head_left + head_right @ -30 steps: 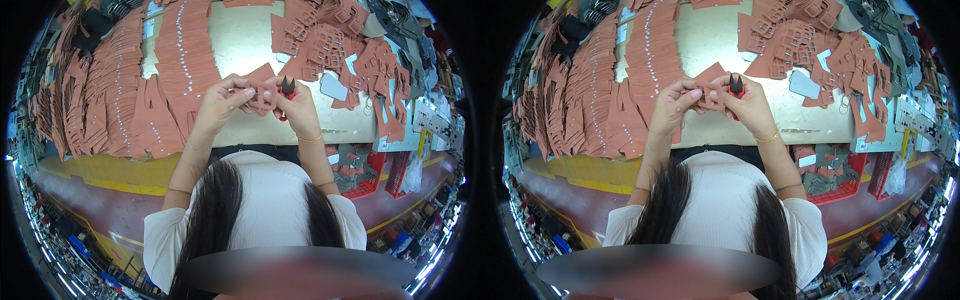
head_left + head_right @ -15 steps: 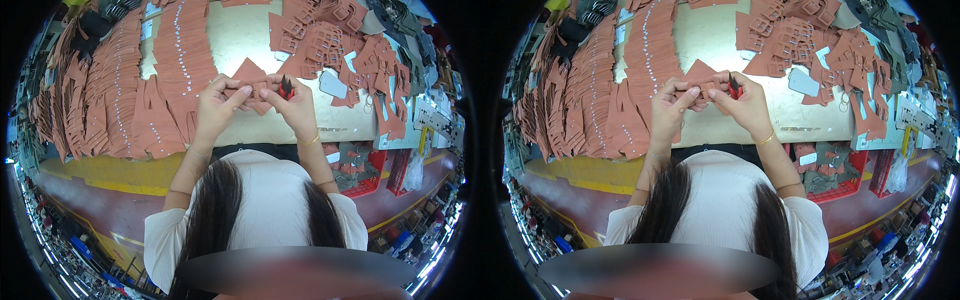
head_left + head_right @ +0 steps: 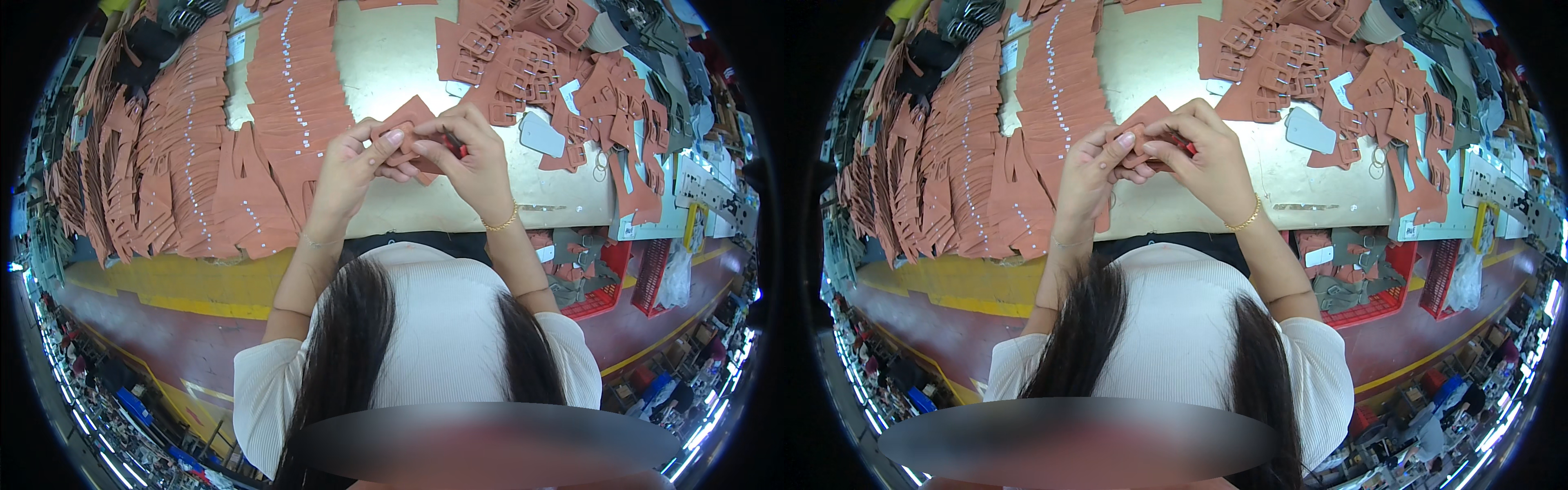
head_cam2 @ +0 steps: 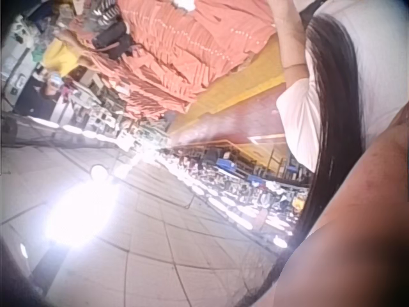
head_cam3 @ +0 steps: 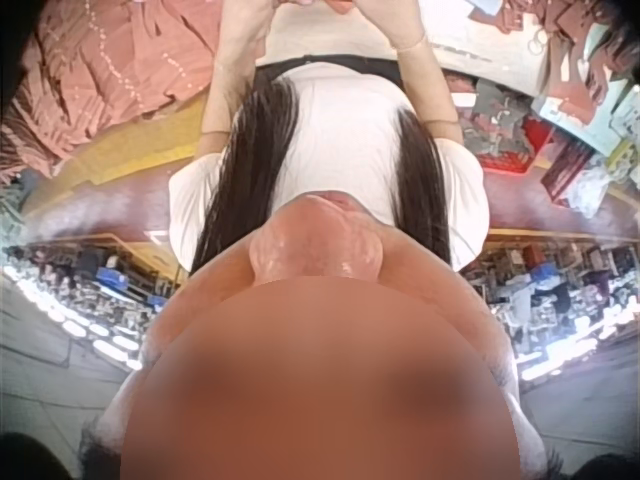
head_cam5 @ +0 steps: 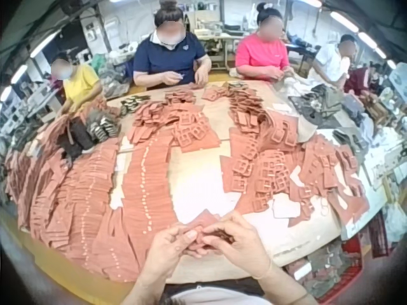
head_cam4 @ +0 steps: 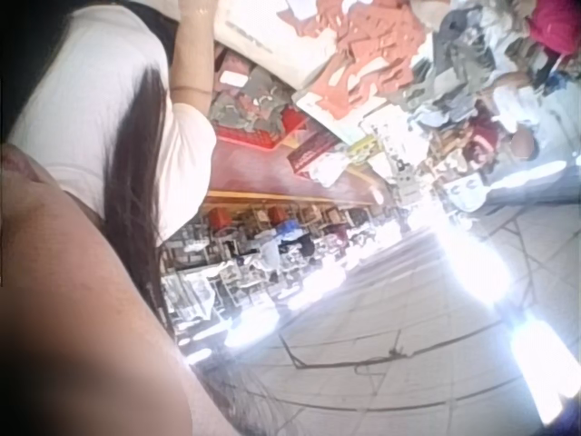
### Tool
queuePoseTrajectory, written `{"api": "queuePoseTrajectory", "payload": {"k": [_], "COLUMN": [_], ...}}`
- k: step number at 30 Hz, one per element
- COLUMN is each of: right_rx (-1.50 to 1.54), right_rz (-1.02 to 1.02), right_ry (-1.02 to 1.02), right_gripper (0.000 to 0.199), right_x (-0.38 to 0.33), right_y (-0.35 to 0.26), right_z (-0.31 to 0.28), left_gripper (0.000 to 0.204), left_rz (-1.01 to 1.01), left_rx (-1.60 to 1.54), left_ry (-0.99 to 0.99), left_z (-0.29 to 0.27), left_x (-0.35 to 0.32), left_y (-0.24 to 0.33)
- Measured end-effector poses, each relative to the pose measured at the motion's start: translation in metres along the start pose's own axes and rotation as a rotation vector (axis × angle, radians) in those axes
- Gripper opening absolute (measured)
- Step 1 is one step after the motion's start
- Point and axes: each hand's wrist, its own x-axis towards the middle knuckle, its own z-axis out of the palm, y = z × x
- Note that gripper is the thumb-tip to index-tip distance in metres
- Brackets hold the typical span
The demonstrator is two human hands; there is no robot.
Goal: The person trims the edges of reddish-brown leather pieces using a red utility knife. They pick up each piece, cut along the edges, and place the trimmed pieces into a red basket. The work is performed at a table in a factory setting with other workers visible in the background.
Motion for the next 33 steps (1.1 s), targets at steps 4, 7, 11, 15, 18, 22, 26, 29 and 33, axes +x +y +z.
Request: {"api": "queuePoseTrajectory", "payload": {"k": [4,7,11,15,18,22,26,29,33], "right_rx": [-0.002,-0.019,-0.093,-0.129,-0.131,-0.186,-0.156,0.341,0.035], "right_rz": [-0.014,-0.007,-0.076,-0.134,-0.184,-0.227,-0.264,-0.027,-0.110], "right_ry": [-0.028,-0.024,0.050,0.063,0.030,-0.054,-0.045,0.071,-0.002], "right_gripper": [0.018,0.019,0.019,0.020,0.020,0.015,0.012,0.016,0.015], "right_x": [0.005,0.005,0.006,0.004,0.005,0.007,0.006,0.000,0.000], "right_y": [-0.003,-0.003,0.004,0.009,0.014,0.021,0.026,0.024,0.018], "right_z": [0.003,0.004,0.008,0.007,0.004,0.004,0.006,-0.001,-0.007], "left_gripper": [0.028,0.030,0.031,0.032,0.034,0.034,0.033,0.033,0.033], "left_rz": [-0.015,-0.039,0.048,-0.015,-0.003,0.028,-0.037,-0.063,-0.059], "left_rx": [-0.099,-0.147,0.070,0.030,0.072,0.139,0.088,0.035,-0.007], "left_ry": [-0.099,-0.137,-0.017,0.009,-0.010,-0.002,-0.004,0.057,0.045], "left_z": [-0.006,-0.006,0.005,0.009,0.009,0.011,0.009,0.005,0.003], "left_x": [0.003,0.003,0.000,0.001,0.001,-0.002,-0.003,-0.003,-0.003], "left_y": [-0.002,-0.002,-0.002,0.001,0.003,0.003,0.005,0.008,0.009]}}
